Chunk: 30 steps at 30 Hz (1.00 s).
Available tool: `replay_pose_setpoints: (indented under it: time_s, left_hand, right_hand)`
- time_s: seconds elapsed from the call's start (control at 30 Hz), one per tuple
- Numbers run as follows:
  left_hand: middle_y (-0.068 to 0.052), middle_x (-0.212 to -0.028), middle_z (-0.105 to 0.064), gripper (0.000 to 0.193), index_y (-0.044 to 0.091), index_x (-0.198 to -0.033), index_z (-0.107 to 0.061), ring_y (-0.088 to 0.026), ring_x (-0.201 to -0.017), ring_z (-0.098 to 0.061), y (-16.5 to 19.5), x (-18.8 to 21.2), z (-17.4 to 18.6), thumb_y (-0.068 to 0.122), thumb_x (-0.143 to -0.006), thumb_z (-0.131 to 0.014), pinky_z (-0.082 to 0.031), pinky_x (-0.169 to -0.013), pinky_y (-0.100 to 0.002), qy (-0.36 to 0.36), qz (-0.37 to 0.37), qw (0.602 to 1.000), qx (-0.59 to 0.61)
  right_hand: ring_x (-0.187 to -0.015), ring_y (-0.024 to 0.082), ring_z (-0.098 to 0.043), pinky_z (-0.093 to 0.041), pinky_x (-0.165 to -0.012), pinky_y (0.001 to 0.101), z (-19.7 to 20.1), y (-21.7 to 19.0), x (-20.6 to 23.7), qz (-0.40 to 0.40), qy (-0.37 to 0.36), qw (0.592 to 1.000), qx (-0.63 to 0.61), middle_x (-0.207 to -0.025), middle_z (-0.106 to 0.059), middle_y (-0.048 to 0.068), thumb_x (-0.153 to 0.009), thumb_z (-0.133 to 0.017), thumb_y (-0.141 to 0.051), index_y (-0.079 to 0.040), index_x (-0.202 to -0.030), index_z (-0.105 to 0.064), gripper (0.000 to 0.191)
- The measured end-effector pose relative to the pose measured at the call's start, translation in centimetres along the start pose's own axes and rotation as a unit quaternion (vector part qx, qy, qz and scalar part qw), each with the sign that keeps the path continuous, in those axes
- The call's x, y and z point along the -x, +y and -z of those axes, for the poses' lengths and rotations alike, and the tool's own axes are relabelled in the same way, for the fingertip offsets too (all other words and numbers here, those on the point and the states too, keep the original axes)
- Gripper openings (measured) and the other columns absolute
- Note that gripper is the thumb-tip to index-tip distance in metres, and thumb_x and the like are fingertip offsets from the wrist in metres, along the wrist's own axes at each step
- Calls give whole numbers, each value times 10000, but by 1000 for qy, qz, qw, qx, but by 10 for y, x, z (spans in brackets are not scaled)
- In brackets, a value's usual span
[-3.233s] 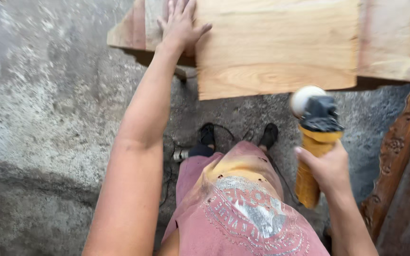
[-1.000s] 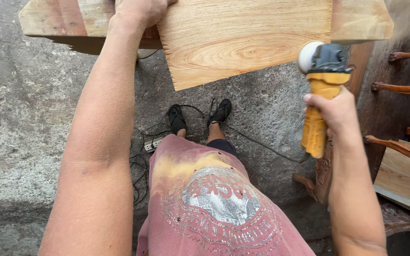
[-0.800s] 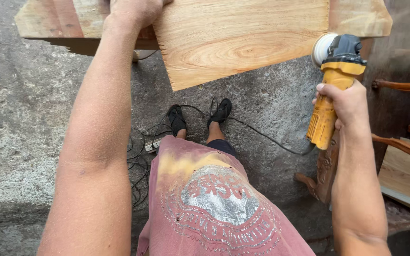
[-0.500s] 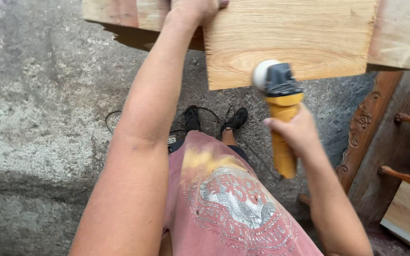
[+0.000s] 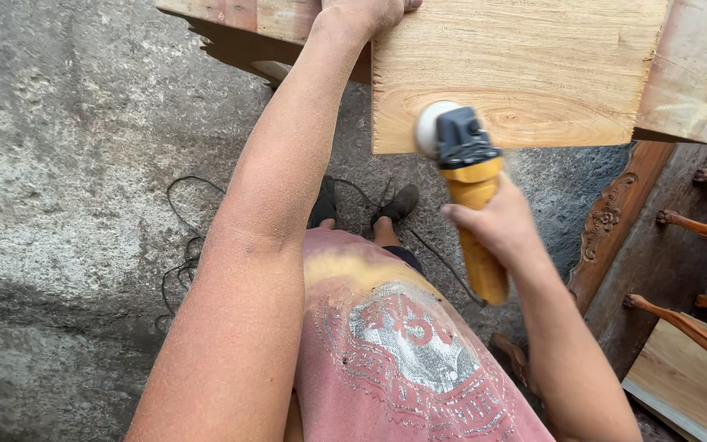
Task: The person places a square wooden board on a workbench and sands its surface and edges with an angle grinder fitted with a sanding disc, steadying the board with the other hand. They then set the sander aside, mark the board with a pencil, stack the sanded boards, and lift another board to continue.
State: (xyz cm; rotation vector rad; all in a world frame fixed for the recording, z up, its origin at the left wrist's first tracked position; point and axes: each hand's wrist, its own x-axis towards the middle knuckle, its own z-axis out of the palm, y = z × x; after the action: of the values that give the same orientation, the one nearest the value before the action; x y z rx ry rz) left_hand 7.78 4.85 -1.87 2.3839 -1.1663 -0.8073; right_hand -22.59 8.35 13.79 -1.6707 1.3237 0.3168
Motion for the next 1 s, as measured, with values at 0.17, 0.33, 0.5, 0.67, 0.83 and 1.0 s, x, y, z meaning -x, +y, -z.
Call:
replay_pose_setpoints:
  time_s: [0.17, 0.33, 0.5, 0.67, 0.83, 1.0]
  left_hand:
    - [-79, -810, -760, 406, 186, -1158, -721, -197, -647, -752, -1, 5, -2, 497, -1019, -500, -636, -560, -358, -2, -1, 1000, -19]
    - [-102, -811, -743, 409, 167, -1196, -693, -210, -623, -750, 6, 12, 6, 453, -1045, -442, -627, -554, -384, -41, -5, 999, -19]
    - [-127, -813, -751, 432, 152, -1202, -710, -239, -644, -748, 10, 17, 15, 475, -1054, -465, -616, -583, -385, -36, -26, 998, -42]
    - [-141, -818, -745, 485, 107, -1196, -692, -231, -653, -744, 18, 24, 24, 524, -1034, -504, -629, -568, -351, -58, 40, 997, -20]
    - [-135, -826, -752, 476, 72, -1230, -653, -209, -625, -756, 13, 26, 29, 480, -1044, -495, -653, -562, -320, -55, 49, 997, -4]
    - [-101, -937, -754, 328, 242, -1242, -725, -237, -716, -756, -2, 7, 23, 209, -1060, -454, -639, -585, -367, -52, -21, 997, -56]
  right_hand:
    - [-808, 207, -701, -613, -747, 376, 46, 34, 1, -58, 54, 996, -39, -964, -681, 108, -762, -794, -147, -38, -1166, -578, 471]
    - [-723, 188, -694, -591, -647, 350, 91, 81, -16, -14, 117, 982, -146, -911, -686, 86, -812, -768, -69, 4, -1148, -604, 382]
    - [-716, 184, -696, -585, -631, 341, 126, 122, -33, -7, 154, 966, -210, -898, -685, 68, -833, -755, -46, -12, -1162, -605, 363]
    - [-699, 186, -685, -577, -620, 340, 140, 145, -44, 28, 163, 951, -261, -899, -672, 64, -879, -736, -28, 3, -1150, -620, 296]
    - [-688, 198, -691, -575, -606, 346, 123, 127, -36, 10, 190, 947, -259, -868, -658, 84, -902, -727, -59, 16, -1124, -609, 262]
    - [-715, 202, -695, -615, -643, 360, 59, 70, -17, 15, 97, 975, -200, -891, -668, 93, -808, -765, -103, -15, -1158, -564, 413]
